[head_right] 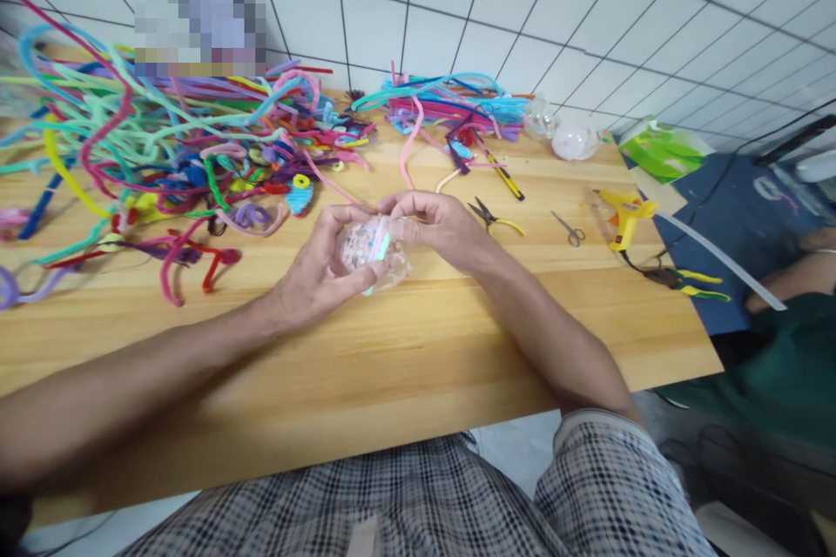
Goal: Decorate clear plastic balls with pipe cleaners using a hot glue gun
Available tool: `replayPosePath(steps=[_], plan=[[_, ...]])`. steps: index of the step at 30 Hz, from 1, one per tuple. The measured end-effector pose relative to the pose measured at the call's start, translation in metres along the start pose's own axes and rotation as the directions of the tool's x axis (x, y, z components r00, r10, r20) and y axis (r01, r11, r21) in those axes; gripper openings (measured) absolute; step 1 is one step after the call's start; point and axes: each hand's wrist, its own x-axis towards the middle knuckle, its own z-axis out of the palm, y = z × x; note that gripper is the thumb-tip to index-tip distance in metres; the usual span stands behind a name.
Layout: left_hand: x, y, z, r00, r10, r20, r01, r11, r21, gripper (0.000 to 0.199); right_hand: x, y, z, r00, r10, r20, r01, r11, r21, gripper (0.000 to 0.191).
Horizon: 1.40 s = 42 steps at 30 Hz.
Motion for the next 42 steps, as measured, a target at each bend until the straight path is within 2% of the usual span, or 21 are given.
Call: replayPosePath(steps=[4,7,15,17,19,22,24,26,31,34,39,42], plan=[[-0.001,-0.002,0.001,1.000,0.009,-0.010,-0.009,1.000,-0.004,0.062,-0.001,-0.001,0.001,1.000,0.015,-0.017,-0.015,1.000,-0.012,0.043],[0.001,0.000,-0.002,0.998,0.063,0.007,-0.063,0.998,0.022,0.063,-0.001,0.001,0.001,1.000,0.000,-0.018,-0.001,1.000,-0.026,0.042],[0.006,-0.006,-0.005,0.959,0.257,0.117,-0.265,0.963,0.053,0.062,0.001,0.007,-0.007,0.992,-0.026,0.120,0.028,1.000,-0.014,0.036],[0.006,-0.005,-0.004,0.957,0.264,0.121,-0.271,0.962,0.044,0.060,0.001,0.007,-0.009,0.991,-0.037,0.128,0.039,0.999,-0.019,0.034],[0.005,-0.002,-0.003,0.971,0.217,0.100,-0.222,0.974,0.037,0.058,0.001,0.008,-0.008,0.992,-0.043,0.122,0.046,0.999,-0.024,0.035],[0.002,0.004,-0.001,0.998,0.045,0.032,-0.046,0.998,0.038,0.060,0.001,0.007,-0.006,0.992,-0.036,0.117,0.039,0.999,-0.018,0.040],[0.001,0.006,-0.001,0.997,-0.081,0.018,0.081,0.997,0.000,0.061,0.000,0.006,-0.004,0.993,-0.033,0.116,0.034,0.999,-0.008,0.041],[0.000,0.007,0.000,0.989,-0.148,0.032,0.150,0.986,-0.068,0.061,0.000,0.006,-0.004,0.991,-0.041,0.128,0.041,0.999,0.000,0.040],[0.001,0.008,-0.001,0.986,-0.166,0.029,0.168,0.976,-0.139,0.055,0.004,0.011,-0.008,0.975,-0.115,0.192,0.117,0.993,-0.002,0.033],[0.002,0.009,-0.001,0.981,-0.178,0.071,0.188,0.963,-0.191,0.051,0.008,0.016,-0.016,0.956,-0.210,0.205,0.226,0.972,-0.060,0.032],[0.007,0.007,-0.005,0.975,-0.184,0.122,0.209,0.947,-0.242,0.053,0.011,0.014,-0.033,0.885,-0.341,0.317,0.430,0.859,-0.277,0.030],[0.010,0.005,-0.008,0.961,-0.176,0.213,0.230,0.937,-0.263,0.053,0.011,0.009,-0.036,0.855,-0.379,0.355,0.490,0.813,-0.313,0.027]])
